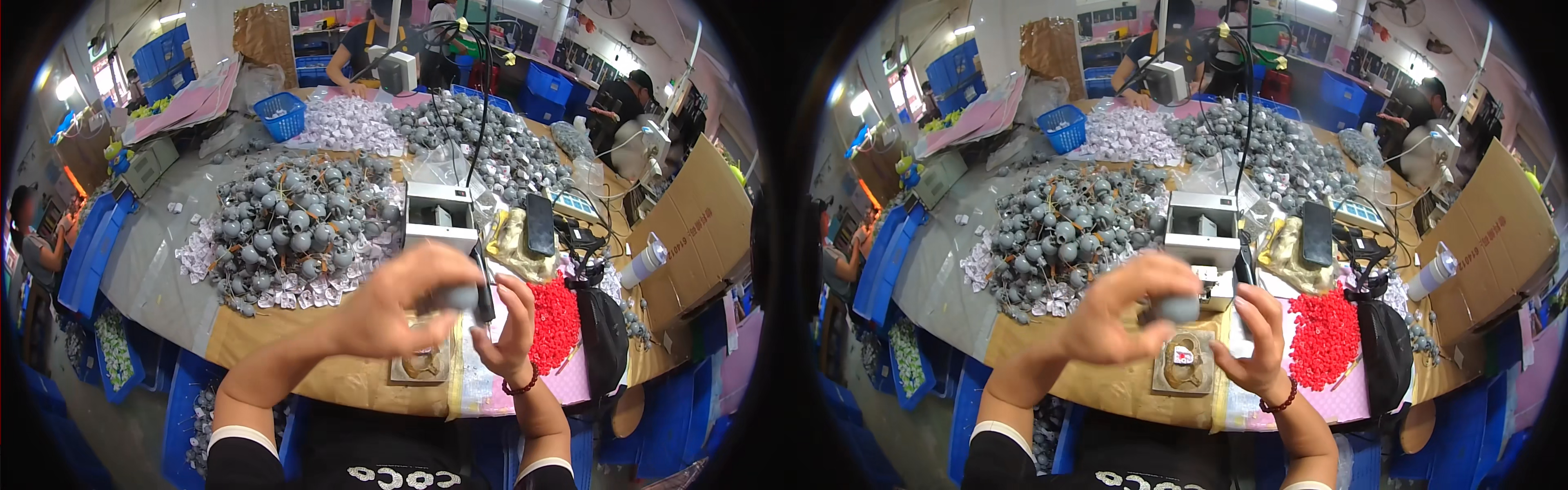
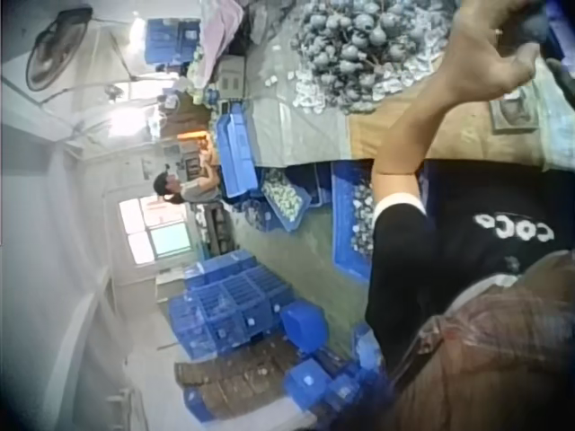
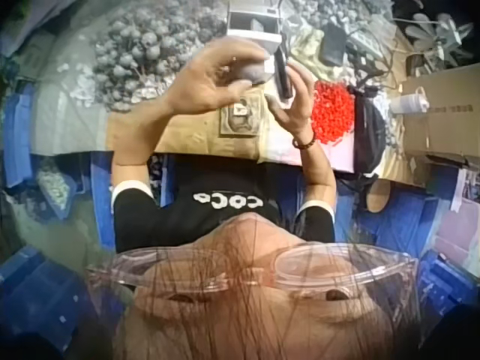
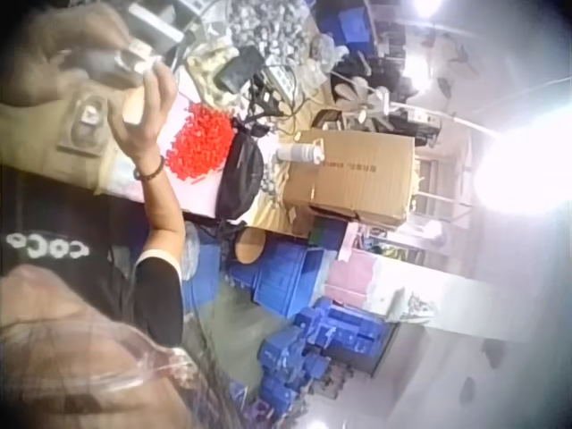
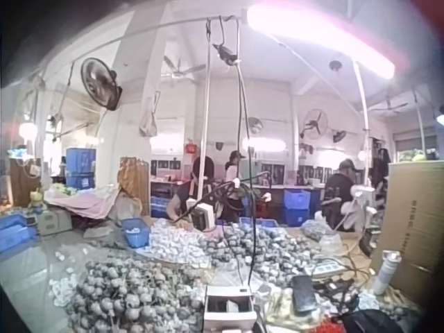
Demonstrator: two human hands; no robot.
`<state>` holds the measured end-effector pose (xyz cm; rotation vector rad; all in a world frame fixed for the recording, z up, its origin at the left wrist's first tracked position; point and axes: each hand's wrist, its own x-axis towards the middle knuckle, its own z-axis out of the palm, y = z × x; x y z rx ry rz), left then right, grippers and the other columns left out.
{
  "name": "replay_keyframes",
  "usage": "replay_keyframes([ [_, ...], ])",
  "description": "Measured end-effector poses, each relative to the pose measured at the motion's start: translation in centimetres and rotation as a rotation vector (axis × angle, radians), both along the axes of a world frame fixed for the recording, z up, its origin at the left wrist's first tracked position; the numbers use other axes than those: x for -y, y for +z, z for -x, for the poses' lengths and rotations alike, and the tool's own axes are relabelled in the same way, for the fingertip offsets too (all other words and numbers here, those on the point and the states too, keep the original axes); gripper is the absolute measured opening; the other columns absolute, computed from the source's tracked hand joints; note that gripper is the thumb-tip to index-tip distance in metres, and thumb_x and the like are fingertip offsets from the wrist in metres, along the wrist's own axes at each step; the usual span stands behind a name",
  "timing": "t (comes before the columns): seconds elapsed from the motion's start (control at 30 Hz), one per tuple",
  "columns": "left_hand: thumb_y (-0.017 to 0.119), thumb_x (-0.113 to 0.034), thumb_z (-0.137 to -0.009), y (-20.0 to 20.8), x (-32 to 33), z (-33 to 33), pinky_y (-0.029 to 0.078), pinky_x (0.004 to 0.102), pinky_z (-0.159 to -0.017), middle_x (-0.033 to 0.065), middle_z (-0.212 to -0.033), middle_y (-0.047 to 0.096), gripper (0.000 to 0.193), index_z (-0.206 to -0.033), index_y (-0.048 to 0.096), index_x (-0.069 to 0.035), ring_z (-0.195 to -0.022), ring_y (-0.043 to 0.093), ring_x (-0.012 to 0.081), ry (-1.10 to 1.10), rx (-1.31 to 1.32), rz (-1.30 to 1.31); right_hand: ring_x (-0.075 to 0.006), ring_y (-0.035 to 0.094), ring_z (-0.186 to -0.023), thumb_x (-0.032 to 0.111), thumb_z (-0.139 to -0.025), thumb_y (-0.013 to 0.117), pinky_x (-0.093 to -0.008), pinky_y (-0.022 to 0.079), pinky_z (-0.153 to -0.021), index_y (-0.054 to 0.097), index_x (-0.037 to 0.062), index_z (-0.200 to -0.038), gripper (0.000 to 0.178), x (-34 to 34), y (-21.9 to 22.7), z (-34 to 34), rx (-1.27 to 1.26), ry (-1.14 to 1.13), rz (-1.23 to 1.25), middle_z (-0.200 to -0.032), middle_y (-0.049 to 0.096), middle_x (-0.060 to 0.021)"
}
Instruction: Assembling small spherical toy components using a pneumatic assembly tool and a jig at a factory workbench.
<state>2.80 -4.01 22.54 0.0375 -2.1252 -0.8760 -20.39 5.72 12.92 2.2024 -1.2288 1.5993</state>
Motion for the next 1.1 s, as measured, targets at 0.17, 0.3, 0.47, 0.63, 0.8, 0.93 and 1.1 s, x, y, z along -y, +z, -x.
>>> replay_keyframes([
  [0.17,0.067,0.0,-0.086,-4.6,-3.5,-1.7,0.048,0.0379,-0.104,0.0141,-0.134,0.056,0.049,-0.134,0.058,-0.002,-0.122,0.058,0.0228,-0.283,0.088,-0.43,-0.0287,0.068,-0.103,0.004,-0.094,0.068,-0.0383,0.054,-0.091,0.063,-0.0022,-0.127,0.035,-0.9,-1.3,-1.2,0.324,0.498,-0.708,-0.113,0.069,-0.0156],
  [0.3,0.065,-0.003,-0.09,-9.6,-5.5,-3.8,0.043,0.0378,-0.109,0.0143,-0.138,0.052,0.047,-0.135,0.053,-0.001,-0.127,0.055,0.0214,-0.316,0.048,-0.924,-0.0136,0.067,-0.078,0.013,-0.104,0.061,-0.0264,0.056,-0.07,0.061,-0.0002,-0.129,0.028,-3.0,-4.8,-2.2,0.985,0.8,-1.292,-0.1,0.07,-0.0074],
  [0.47,0.066,-0.003,-0.091,-15.0,-6.9,-5.0,0.044,0.037,-0.108,0.0117,-0.132,0.056,0.04,-0.129,0.056,-0.001,-0.125,0.056,0.0195,-0.175,-0.007,-1.063,-0.0041,0.051,-0.058,0.02,-0.106,0.058,-0.0189,0.038,-0.049,0.066,0.0054,-0.127,0.027,-3.5,-7.9,-2.5,0.983,0.792,-1.671,-0.092,0.071,-0.0022],
  [0.63,0.072,-0.006,-0.09,-18.7,-8.3,-5.5,0.048,0.0329,-0.099,0.009,-0.124,0.061,0.034,-0.122,0.062,-0.004,-0.116,0.06,0.0199,0.167,0.163,-0.88,-0.0094,0.062,-0.069,0.014,-0.099,0.067,-0.0288,0.05,-0.059,0.072,0.002,-0.117,0.021,-2.8,-9.2,-1.9,0.485,0.34,-1.291,-0.09,0.073,-0.003],
  [0.8,0.074,-0.004,-0.086,-21.2,-8.5,-4.4,0.051,0.036,-0.095,0.0134,-0.121,0.062,0.034,-0.118,0.062,-0.004,-0.113,0.062,0.0289,0.348,0.323,-0.543,-0.0254,0.067,-0.072,0.008,-0.088,0.072,-0.037,0.055,-0.063,0.073,0.0054,-0.1,0.013,-0.7,-10.4,-2.4,-0.135,0.1,-0.713,-0.084,0.067,-0.0085],
  [0.93,0.075,-0.007,-0.086,-21.4,-8.6,-3.8,0.052,0.0387,-0.095,0.0143,-0.123,0.059,0.034,-0.118,0.063,-0.006,-0.112,0.062,0.0329,0.363,0.409,-0.463,-0.025,0.066,-0.08,0.008,-0.081,0.069,-0.0363,0.055,-0.062,0.071,0.0083,-0.104,0.024,0.6,-11.1,-2.7,-0.444,0.024,-0.509,-0.093,0.065,-0.0071],
  [1.1,0.074,-0.012,-0.088,-21.3,-8.4,-3.0,0.053,0.0413,-0.093,0.014,-0.125,0.057,0.031,-0.117,0.064,-0.007,-0.112,0.062,0.0347,0.352,0.449,-0.369,-0.0242,0.063,-0.085,0.009,-0.078,0.067,-0.035,0.055,-0.063,0.069,0.007,-0.107,0.029,0.8,-11.6,-2.4,-0.565,0.016,-0.501,-0.099,0.063,-0.008],
])
